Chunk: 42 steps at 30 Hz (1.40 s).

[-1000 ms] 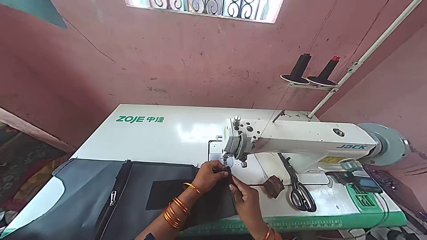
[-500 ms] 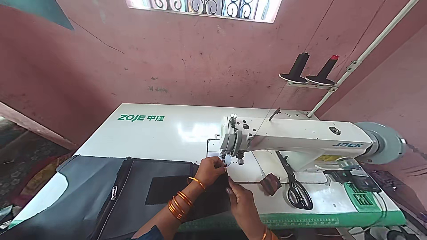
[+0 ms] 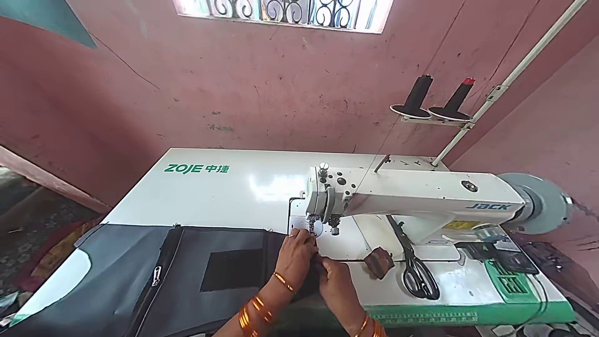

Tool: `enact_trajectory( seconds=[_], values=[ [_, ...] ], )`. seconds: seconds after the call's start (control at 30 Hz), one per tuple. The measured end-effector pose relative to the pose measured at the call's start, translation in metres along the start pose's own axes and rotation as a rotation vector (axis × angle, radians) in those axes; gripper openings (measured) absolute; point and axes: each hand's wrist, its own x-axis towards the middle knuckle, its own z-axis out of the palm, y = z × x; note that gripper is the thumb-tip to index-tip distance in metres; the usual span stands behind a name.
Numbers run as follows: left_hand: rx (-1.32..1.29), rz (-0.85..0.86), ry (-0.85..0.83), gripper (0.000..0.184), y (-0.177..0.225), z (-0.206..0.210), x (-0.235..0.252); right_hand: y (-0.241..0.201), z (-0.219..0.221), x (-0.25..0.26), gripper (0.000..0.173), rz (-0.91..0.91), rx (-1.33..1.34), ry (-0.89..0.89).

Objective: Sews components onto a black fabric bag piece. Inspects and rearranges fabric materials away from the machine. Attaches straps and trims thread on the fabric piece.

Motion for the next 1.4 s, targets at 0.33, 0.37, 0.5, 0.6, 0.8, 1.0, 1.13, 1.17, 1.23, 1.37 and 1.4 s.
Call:
enact_trajectory(
  seconds=[0.33, 0.37, 0.5, 0.6, 0.8, 1.0, 1.13, 1.17, 1.23, 1.37, 1.4],
  values=[
    [-0.132, 0.098, 0.101, 0.016, -0.028, -0.003, 0.023, 0.006, 0.008, 0.020, 0.016, -0.071, 0.048, 0.097],
    [-0.130, 0.110, 0.108, 0.016, -0.031, -0.003, 0.025, 0.005, 0.009, 0.021, 0.016, -0.072, 0.050, 0.104],
    [-0.113, 0.129, 0.089, 0.022, -0.039, -0.011, 0.036, 0.001, 0.012, 0.032, 0.017, -0.049, 0.036, 0.094],
    [-0.144, 0.145, 0.024, 0.020, -0.041, -0.016, 0.036, 0.000, 0.006, 0.038, 0.018, -0.012, 0.033, 0.018],
    [-0.352, 0.127, -0.067, 0.023, -0.017, -0.027, -0.017, 0.007, 0.005, 0.021, 0.029, 0.314, 0.671, -0.020],
    [-0.159, 0.215, 0.105, 0.018, -0.011, -0.003, -0.038, 0.005, 0.020, -0.035, 0.042, -0.035, 0.163, 0.118],
    [-0.152, 0.250, 0.241, 0.016, -0.010, 0.010, -0.047, -0.011, 0.011, -0.047, 0.034, -0.112, -0.208, -0.032],
    [-0.131, 0.269, 0.229, 0.020, -0.009, 0.009, -0.049, -0.011, 0.009, -0.048, 0.032, -0.114, -0.193, -0.037],
    [-0.068, 0.318, 0.191, 0.026, -0.006, 0.007, -0.052, -0.006, 0.008, -0.051, 0.020, -0.111, -0.098, -0.011],
    [0.005, 0.341, 0.268, 0.021, -0.006, 0.014, -0.050, -0.007, -0.007, -0.059, 0.020, 0.010, 0.310, -0.137],
    [0.008, 0.357, 0.305, 0.021, -0.005, 0.017, -0.047, -0.010, -0.016, -0.062, 0.022, 0.049, 0.407, -0.201]
  ],
)
